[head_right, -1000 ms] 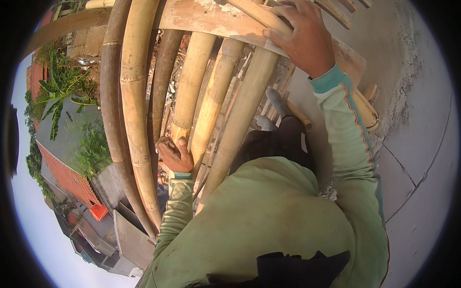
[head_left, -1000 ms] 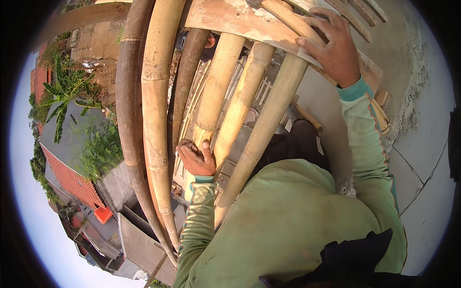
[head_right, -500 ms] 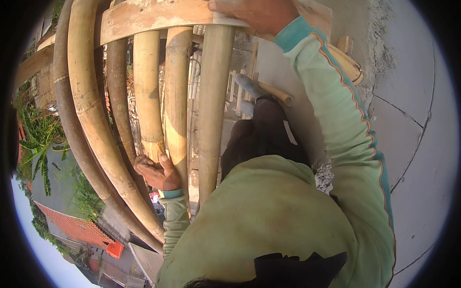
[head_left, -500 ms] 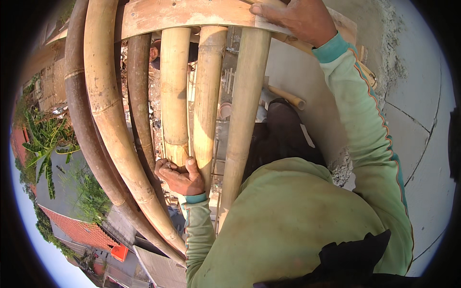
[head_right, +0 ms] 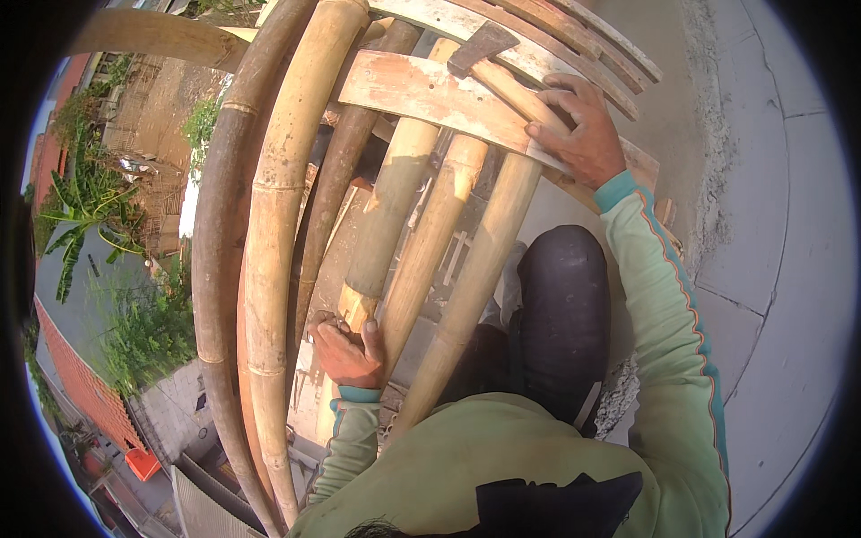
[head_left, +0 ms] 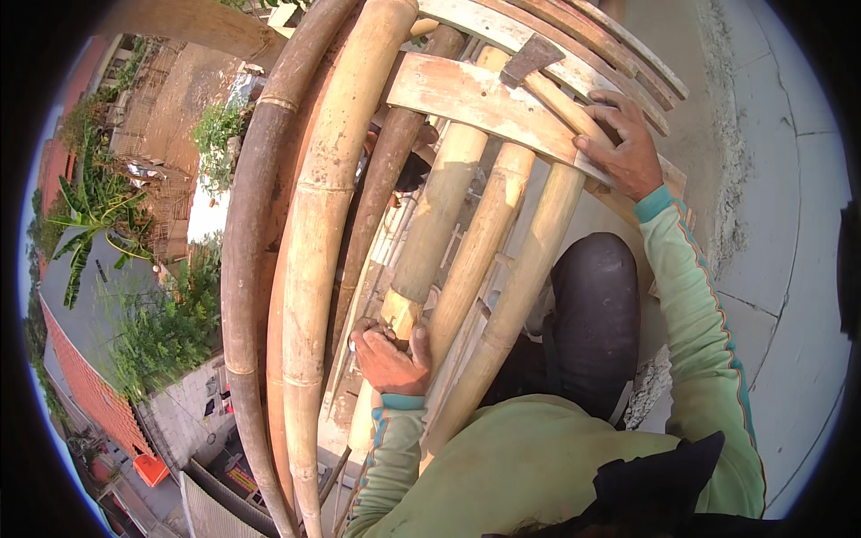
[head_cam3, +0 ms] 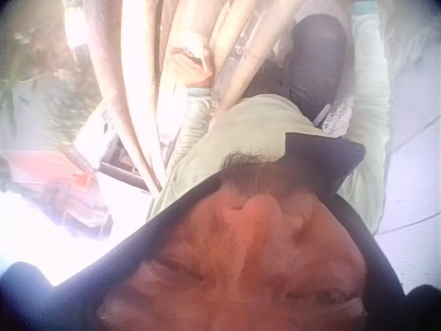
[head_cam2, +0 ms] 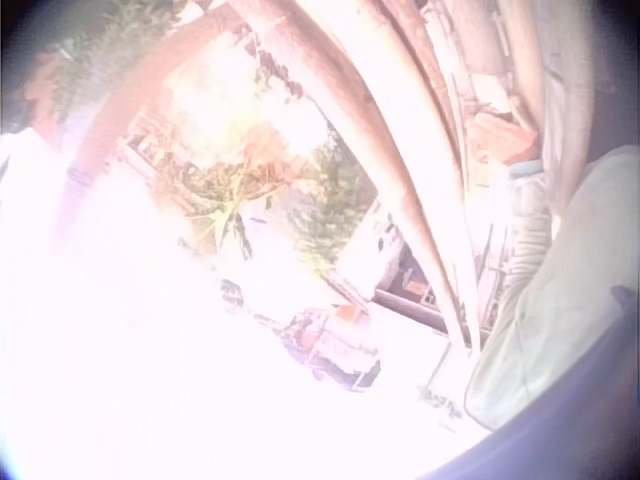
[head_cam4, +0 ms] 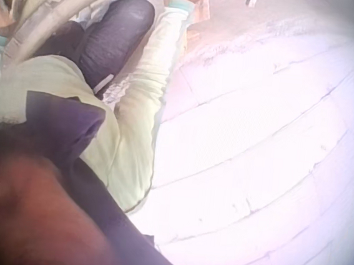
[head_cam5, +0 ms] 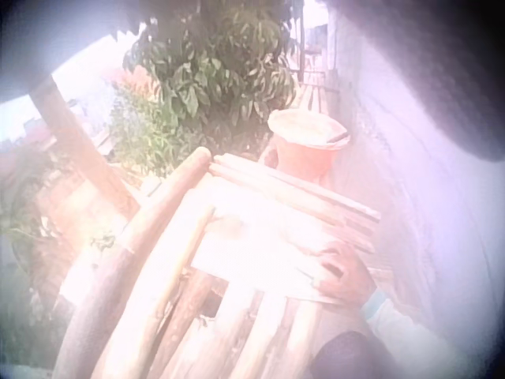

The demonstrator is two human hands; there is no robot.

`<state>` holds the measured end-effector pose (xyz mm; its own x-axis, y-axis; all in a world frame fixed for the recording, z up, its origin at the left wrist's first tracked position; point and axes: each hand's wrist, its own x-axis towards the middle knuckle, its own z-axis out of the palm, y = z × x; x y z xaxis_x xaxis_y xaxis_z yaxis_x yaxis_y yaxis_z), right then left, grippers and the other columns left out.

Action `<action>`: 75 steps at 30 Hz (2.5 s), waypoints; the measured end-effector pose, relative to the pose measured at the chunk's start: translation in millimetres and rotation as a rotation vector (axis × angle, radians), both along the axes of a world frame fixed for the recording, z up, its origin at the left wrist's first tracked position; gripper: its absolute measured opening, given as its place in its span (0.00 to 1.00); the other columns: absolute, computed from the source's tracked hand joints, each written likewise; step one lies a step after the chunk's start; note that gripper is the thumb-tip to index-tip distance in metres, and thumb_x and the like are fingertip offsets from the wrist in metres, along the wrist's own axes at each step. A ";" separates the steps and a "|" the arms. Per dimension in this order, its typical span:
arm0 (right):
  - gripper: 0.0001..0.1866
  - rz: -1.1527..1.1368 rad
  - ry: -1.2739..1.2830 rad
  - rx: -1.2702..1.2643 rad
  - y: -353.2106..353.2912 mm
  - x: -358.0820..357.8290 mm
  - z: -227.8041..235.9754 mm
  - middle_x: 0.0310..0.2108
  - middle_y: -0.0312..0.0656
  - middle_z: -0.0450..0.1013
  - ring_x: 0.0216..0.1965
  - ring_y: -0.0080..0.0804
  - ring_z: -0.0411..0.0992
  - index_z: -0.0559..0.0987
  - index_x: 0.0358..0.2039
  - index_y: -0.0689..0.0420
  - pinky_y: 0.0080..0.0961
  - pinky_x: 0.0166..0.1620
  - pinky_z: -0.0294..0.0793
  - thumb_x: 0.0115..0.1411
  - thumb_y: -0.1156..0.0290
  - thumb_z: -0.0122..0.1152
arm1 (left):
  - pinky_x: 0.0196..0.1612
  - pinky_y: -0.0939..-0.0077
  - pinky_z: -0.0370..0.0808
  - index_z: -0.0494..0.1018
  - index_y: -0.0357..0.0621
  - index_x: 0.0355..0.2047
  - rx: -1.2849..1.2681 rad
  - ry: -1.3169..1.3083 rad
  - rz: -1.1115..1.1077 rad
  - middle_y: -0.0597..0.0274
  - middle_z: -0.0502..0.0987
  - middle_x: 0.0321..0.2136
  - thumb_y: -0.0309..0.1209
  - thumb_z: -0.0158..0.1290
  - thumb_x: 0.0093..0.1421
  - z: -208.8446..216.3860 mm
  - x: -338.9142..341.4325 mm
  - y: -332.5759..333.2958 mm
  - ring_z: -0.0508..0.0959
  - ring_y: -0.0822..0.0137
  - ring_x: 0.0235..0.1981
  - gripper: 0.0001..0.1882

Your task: The person assembles a bamboo structure by hand, inserting and securing bamboo strips into a frame. They use a hammer to tap pieces into place and adjust the alignment of the components throughout the process.

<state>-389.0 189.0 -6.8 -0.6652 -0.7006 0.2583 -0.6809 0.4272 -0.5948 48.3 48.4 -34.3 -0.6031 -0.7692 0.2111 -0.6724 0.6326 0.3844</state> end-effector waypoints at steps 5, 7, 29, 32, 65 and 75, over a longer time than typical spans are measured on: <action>0.24 0.003 -0.046 0.008 -3.4 5.0 5.6 0.62 0.44 0.70 0.66 0.46 0.64 0.83 0.50 0.58 0.41 0.70 0.62 0.55 0.61 0.74 | 0.38 0.51 0.67 0.63 0.36 0.35 0.056 0.010 0.051 0.44 0.66 0.37 0.50 0.58 0.66 1.1 7.7 6.1 0.70 0.41 0.36 0.27; 0.26 0.007 -0.041 0.001 -0.9 2.2 3.9 0.62 0.44 0.70 0.66 0.47 0.64 0.83 0.51 0.58 0.42 0.71 0.61 0.55 0.59 0.74 | 0.38 0.50 0.67 0.63 0.37 0.34 0.055 0.062 0.039 0.44 0.66 0.37 0.49 0.58 0.65 0.8 5.6 4.5 0.70 0.41 0.36 0.26; 0.22 0.016 -0.028 -0.169 2.0 2.9 7.8 0.55 0.42 0.73 0.62 0.48 0.68 0.85 0.47 0.59 0.43 0.63 0.72 0.51 0.65 0.73 | 0.38 0.47 0.72 0.65 0.34 0.40 0.027 -0.100 0.092 0.40 0.69 0.41 0.53 0.65 0.59 6.7 -23.8 -6.4 0.75 0.38 0.39 0.33; 0.26 0.047 0.005 -0.123 -0.6 1.1 7.0 0.56 0.42 0.72 0.61 0.48 0.68 0.83 0.50 0.58 0.43 0.64 0.71 0.49 0.67 0.75 | 0.39 0.47 0.73 0.65 0.35 0.42 0.086 -0.177 0.172 0.41 0.71 0.41 0.54 0.64 0.60 -6.8 -22.4 -5.6 0.76 0.38 0.39 0.33; 0.49 0.165 -0.029 0.372 -41.8 -15.4 38.2 0.75 0.62 0.50 0.75 0.70 0.46 0.70 0.65 0.66 0.62 0.73 0.53 0.47 0.53 0.80 | 0.46 0.49 0.76 0.67 0.32 0.49 0.412 -0.345 0.181 0.42 0.75 0.41 0.52 0.63 0.56 7.2 -29.2 -25.5 0.78 0.39 0.41 0.36; 0.50 0.168 -0.039 0.430 -43.3 -19.1 34.7 0.74 0.62 0.50 0.73 0.71 0.48 0.71 0.65 0.61 0.61 0.71 0.54 0.46 0.48 0.81 | 0.45 0.46 0.75 0.66 0.30 0.49 0.542 -0.339 0.174 0.39 0.74 0.43 0.51 0.66 0.53 6.4 -30.7 -31.4 0.77 0.36 0.42 0.38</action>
<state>-408.1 145.6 27.9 -0.5364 -0.8378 -0.1022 -0.7425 0.5259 -0.4148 17.6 17.0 -27.9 -0.4256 -0.8053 -0.4128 -0.8868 0.2804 0.3672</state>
